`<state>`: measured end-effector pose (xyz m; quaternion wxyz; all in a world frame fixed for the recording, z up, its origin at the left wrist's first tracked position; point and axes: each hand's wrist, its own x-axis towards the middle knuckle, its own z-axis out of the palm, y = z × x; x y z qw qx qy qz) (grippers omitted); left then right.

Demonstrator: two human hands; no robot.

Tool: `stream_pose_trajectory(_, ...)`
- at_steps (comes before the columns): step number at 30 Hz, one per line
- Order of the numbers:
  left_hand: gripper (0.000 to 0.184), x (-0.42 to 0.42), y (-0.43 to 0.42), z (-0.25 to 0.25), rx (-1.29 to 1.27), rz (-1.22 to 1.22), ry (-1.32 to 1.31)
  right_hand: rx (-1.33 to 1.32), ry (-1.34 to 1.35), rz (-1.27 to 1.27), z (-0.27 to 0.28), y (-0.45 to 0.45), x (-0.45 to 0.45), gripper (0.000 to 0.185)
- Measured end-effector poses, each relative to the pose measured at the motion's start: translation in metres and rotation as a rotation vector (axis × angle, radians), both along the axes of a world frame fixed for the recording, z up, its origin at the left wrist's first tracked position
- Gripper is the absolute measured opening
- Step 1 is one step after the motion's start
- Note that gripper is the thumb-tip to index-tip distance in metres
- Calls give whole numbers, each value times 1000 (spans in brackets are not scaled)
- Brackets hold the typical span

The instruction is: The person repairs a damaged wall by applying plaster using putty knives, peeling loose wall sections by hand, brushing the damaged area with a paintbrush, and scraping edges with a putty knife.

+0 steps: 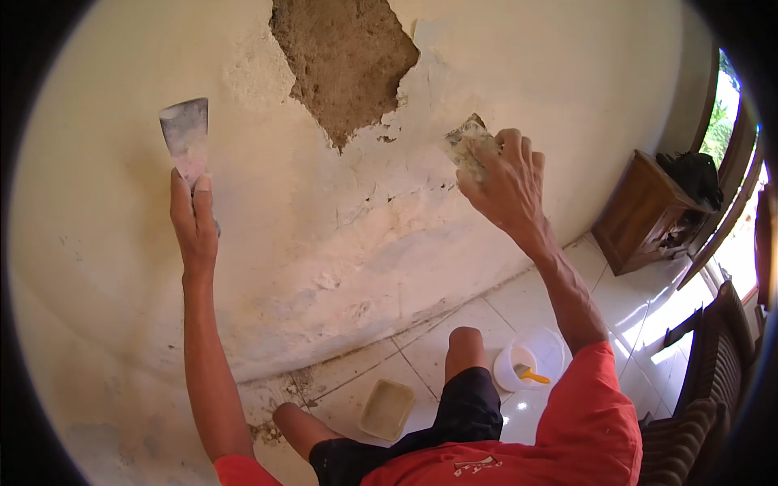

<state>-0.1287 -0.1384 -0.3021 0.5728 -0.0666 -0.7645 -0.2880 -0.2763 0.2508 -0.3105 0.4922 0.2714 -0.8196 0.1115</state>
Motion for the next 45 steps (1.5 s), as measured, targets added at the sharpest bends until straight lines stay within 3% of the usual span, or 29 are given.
stream_pose_trajectory(2, 47, 0, -9, -2, -1, 14, -91, 15, -10, 17, 11, 5, 0, 47)
stream_pose_trajectory(6, 47, 1, -10, -5, -25, 32, -69, -125, -51, 92, 74, 0, -6, 43)
stream_pose_trajectory(11, 47, 1, -10, -4, -7, 6, -88, -163, 202, 110, 126, -21, -19, 43)
stream_pose_trajectory(12, 47, 1, -7, -4, -8, 7, -92, -164, 199, 110, 126, -26, -20, 43)
stream_pose_trajectory(14, 29, 0, -3, -2, 44, -18, -37, -94, 176, 21, 123, -35, -24, 43)
stream_pose_trajectory(17, 26, -1, 0, 1, -3, -7, 13, -45, 146, 6, 104, -36, -18, 43)
stream_pose_trajectory(24, 25, 0, -3, 1, -11, -5, 3, 5, 98, 42, 87, -8, -4, 41)
stream_pose_trajectory(30, 25, 2, 0, 1, 30, -28, -13, -151, -69, 84, 102, -7, -17, 48)
stream_pose_trajectory(31, 36, 2, -5, -1, 18, -5, -67, -152, -73, 85, 97, -8, -15, 48)
stream_pose_trajectory(32, 47, 3, -9, -2, 7, 18, -118, -150, -5, 93, 90, -9, -12, 49)
stream_pose_trajectory(37, 49, 3, -18, -4, 38, 3, -213, -128, 253, 256, 54, -1, -47, 49)
stream_pose_trajectory(39, 50, 3, -18, -1, 4, 23, -201, -32, 332, 336, 59, 7, -63, 51)
stream_pose_trajectory(41, 29, 0, -9, 1, -64, 33, -55, 45, 385, 373, 77, 12, -78, 50)
stream_pose_trajectory(45, 34, 1, 4, 3, -67, 59, -4, 222, 437, 446, 115, 7, -82, 53)
